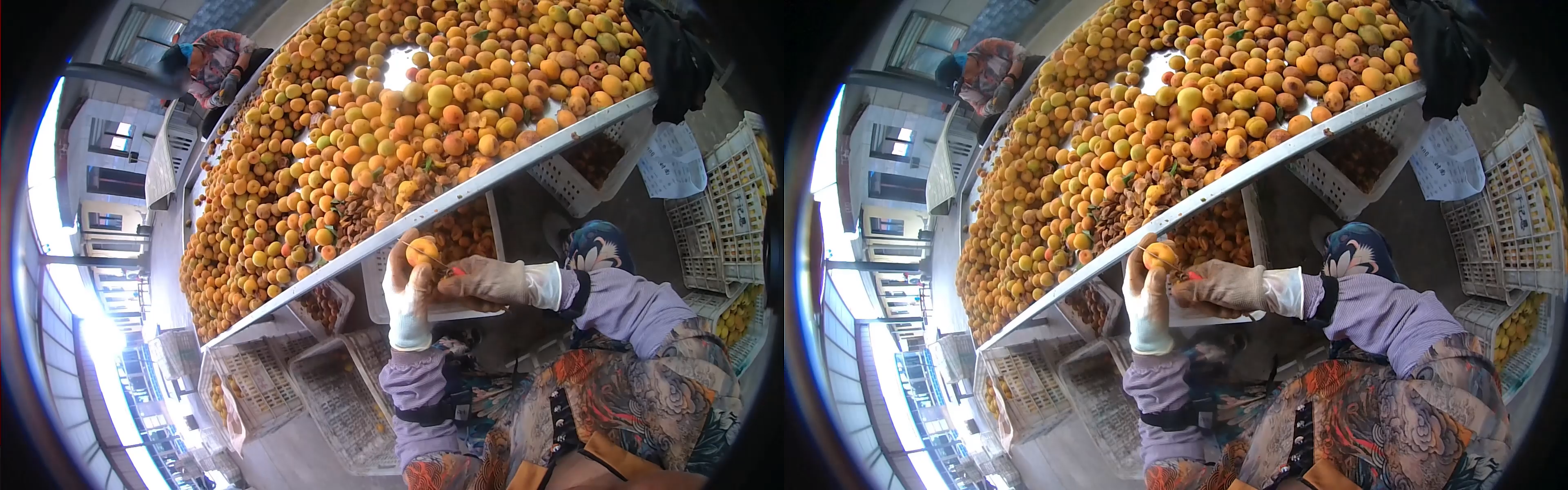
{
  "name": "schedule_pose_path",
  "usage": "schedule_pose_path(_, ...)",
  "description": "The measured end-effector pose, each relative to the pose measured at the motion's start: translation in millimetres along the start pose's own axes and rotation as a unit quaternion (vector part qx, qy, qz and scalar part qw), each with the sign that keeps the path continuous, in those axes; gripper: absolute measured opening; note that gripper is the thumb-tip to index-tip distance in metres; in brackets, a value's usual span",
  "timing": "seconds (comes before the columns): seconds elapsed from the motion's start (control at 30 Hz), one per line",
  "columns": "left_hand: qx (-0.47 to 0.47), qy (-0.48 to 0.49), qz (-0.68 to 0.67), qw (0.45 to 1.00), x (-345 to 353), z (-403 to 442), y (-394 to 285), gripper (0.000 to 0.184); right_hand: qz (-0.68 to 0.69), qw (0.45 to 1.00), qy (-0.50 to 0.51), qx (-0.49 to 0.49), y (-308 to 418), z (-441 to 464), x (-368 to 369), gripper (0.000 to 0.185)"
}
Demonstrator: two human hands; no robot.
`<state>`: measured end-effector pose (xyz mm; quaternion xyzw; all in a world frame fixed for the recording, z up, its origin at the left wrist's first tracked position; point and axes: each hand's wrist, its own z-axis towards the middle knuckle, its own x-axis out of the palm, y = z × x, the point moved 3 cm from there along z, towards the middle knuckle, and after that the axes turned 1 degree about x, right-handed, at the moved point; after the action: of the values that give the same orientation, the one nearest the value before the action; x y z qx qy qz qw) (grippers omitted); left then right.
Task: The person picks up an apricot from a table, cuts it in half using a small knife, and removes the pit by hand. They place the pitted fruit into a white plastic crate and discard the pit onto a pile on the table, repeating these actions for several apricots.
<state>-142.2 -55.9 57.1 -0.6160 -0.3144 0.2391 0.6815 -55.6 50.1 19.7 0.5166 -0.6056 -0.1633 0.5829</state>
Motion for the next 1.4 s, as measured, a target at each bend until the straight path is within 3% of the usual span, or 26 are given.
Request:
schedule_pose_path(0.07, 0.003, -0.046, 0.033, 0.998, -4, 0, 2, 0.063, 0.016, 0.989, -0.137, -0.056, 6, -1, 2, 0.033)
schedule_pose_path(0.23, 0.029, -0.066, 0.118, 0.99, -5, 2, 26, 0.059, 0.077, 0.979, -0.156, -0.107, -16, 12, 2, 0.025)
schedule_pose_path(0.3, -0.066, -0.092, -0.005, 0.994, -3, 3, 48, 0.058, 0.018, 0.958, -0.231, -0.171, -29, 20, -4, 0.025)
schedule_pose_path(0.43, -0.075, -0.097, -0.041, 0.992, 6, 9, 44, 0.056, -0.053, 0.954, -0.246, -0.161, -23, 20, -9, 0.023)
schedule_pose_path(0.53, -0.026, -0.068, 0.01, 0.997, 6, 13, 37, 0.056, 0.038, 0.968, -0.206, -0.138, -14, 14, -8, 0.024)
schedule_pose_path(0.63, -0.007, -0.052, 0.07, 0.996, 4, 10, 43, 0.058, -0.072, 0.967, -0.227, -0.091, -21, 15, -12, 0.024)
schedule_pose_path(0.7, -0.077, -0.069, -0.059, 0.993, 3, 6, 58, 0.059, -0.05, 0.946, -0.25, -0.201, -45, 33, -18, 0.03)
schedule_pose_path(0.83, -0.117, -0.066, -0.087, 0.987, 5, 4, 58, 0.057, -0.048, 0.929, -0.293, -0.22, -43, 31, -15, 0.031)
schedule_pose_path(0.9, -0.069, -0.071, -0.048, 0.994, 19, 5, 37, 0.055, -0.087, 0.954, -0.263, -0.112, -25, 18, -14, 0.031)
schedule_pose_path(0.93, -0.02, -0.076, -0.01, 0.997, 24, 6, 28, 0.054, -0.086, 0.954, -0.264, -0.112, -10, 9, -11, 0.031)
schedule_pose_path(1.0, -0.032, -0.056, 0.016, 0.998, 8, 9, 36, 0.053, 0.015, 0.976, -0.219, 0.012, 4, -2, -4, 0.026)
schedule_pose_path(1.13, -0.032, -0.066, 0.041, 0.996, 1, 11, 44, 0.048, 0.013, 0.977, -0.205, -0.046, -25, 16, -11, 0.027)
schedule_pose_path(1.17, -0.033, -0.064, 0.041, 0.997, 0, 10, 47, 0.048, -0.026, 0.968, -0.216, -0.121, -37, 22, -5, 0.029)
schedule_pose_path(1.2, -0.058, -0.083, -0.027, 0.995, -3, 9, 53, 0.045, -0.067, 0.952, -0.226, -0.195, -51, 28, 0, 0.031)
schedule_pose_path(1.3, -0.152, -0.168, -0.242, 0.943, -2, 8, 60, 0.045, -0.088, 0.956, -0.24, -0.142, -50, 22, -2, 0.035)
schedule_pose_path(1.33, -0.155, -0.167, -0.242, 0.943, -1, 6, 58, 0.045, -0.057, 0.968, -0.222, -0.103, -43, 18, 0, 0.034)
schedule_pose_path(1.37, -0.137, -0.125, -0.305, 0.934, 3, 8, 55, 0.047, -0.009, 0.948, -0.238, -0.213, -42, 27, -2, 0.032)
schedule_pose_path(1.4, -0.117, -0.085, -0.366, 0.919, 5, 8, 52, 0.051, -0.011, 0.947, -0.239, -0.215, -40, 22, -4, 0.032)
